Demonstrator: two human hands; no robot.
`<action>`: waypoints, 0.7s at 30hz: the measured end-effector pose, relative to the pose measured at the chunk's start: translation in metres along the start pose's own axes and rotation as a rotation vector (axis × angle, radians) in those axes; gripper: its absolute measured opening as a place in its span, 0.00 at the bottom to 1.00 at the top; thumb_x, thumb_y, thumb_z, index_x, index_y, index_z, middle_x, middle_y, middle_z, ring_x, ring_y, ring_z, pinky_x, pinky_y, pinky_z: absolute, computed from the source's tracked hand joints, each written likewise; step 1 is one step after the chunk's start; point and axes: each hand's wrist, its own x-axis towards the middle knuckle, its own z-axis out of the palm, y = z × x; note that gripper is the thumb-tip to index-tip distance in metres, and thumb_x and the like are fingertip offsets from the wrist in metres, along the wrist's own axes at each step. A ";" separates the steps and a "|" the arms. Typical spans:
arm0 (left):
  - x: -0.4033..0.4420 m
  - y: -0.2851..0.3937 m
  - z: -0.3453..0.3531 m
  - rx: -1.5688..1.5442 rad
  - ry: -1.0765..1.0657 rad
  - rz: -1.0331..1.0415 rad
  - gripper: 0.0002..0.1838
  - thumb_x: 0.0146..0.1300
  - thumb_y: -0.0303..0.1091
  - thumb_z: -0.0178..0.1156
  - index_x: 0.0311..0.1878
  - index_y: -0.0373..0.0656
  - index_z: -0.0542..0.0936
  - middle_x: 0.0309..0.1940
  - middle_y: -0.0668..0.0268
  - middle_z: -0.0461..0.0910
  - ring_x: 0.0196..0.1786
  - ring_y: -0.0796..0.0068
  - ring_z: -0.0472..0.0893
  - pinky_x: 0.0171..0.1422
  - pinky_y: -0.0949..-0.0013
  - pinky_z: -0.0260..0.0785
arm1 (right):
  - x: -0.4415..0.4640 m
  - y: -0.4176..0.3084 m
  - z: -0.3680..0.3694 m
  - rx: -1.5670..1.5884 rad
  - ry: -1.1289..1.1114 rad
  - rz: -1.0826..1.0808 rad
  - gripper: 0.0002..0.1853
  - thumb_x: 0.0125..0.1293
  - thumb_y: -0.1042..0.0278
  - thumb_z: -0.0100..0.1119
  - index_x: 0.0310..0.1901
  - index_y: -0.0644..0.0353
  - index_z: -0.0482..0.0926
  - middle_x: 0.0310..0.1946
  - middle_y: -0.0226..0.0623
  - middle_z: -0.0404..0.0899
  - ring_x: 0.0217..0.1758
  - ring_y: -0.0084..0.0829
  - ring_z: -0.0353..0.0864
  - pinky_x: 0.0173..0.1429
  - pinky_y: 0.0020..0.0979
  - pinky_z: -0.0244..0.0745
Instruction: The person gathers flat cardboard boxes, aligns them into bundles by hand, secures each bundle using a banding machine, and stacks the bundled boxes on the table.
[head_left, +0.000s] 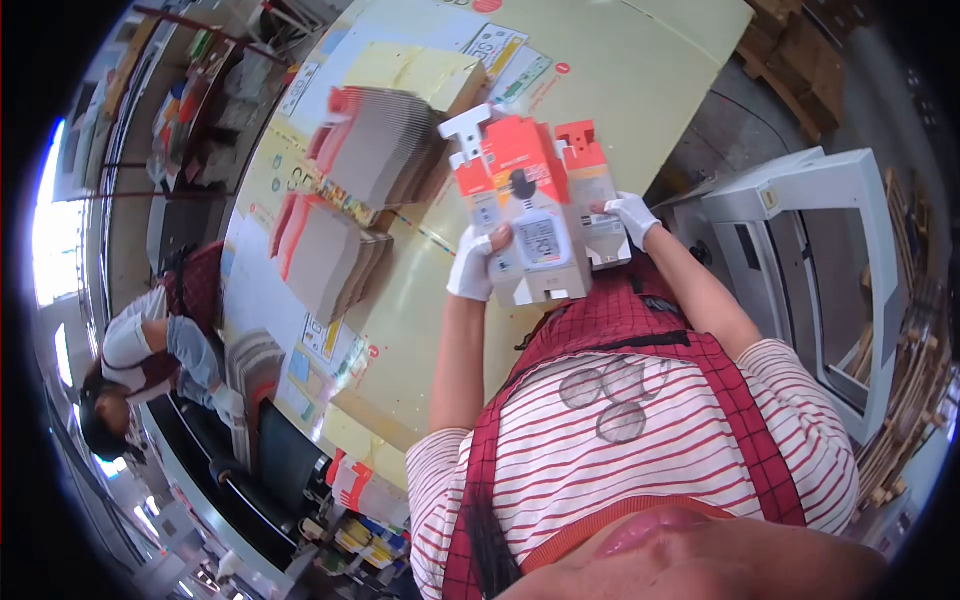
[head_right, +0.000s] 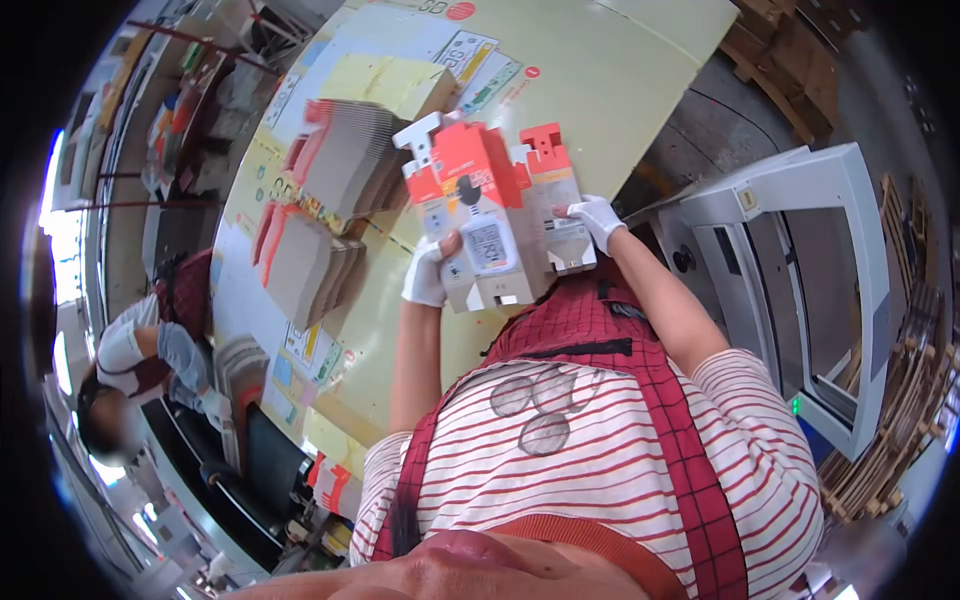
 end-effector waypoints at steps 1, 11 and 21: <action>0.008 -0.009 0.011 -0.076 -0.081 -0.052 0.24 0.61 0.34 0.71 0.58 0.34 0.77 0.48 0.62 0.84 0.48 0.69 0.85 0.55 0.64 0.78 | 0.002 0.005 -0.005 -0.038 0.023 0.019 0.21 0.65 0.60 0.67 0.54 0.66 0.81 0.45 0.39 0.86 0.45 0.31 0.85 0.51 0.32 0.79; 0.068 -0.093 0.042 0.166 0.208 0.020 0.17 0.63 0.31 0.71 0.53 0.35 0.81 0.43 0.64 0.85 0.41 0.74 0.84 0.47 0.69 0.77 | -0.010 -0.017 -0.035 0.286 -0.324 0.308 0.56 0.65 0.14 0.17 0.76 0.58 0.61 0.71 0.42 0.70 0.74 0.39 0.68 0.78 0.42 0.60; 0.053 -0.091 0.022 1.082 0.605 0.417 0.51 0.42 0.50 0.82 0.68 0.35 0.71 0.61 0.58 0.74 0.64 0.53 0.75 0.67 0.54 0.69 | -0.045 -0.027 0.012 0.091 -0.131 -0.052 0.47 0.49 0.67 0.81 0.71 0.60 0.65 0.59 0.38 0.78 0.62 0.34 0.78 0.68 0.37 0.71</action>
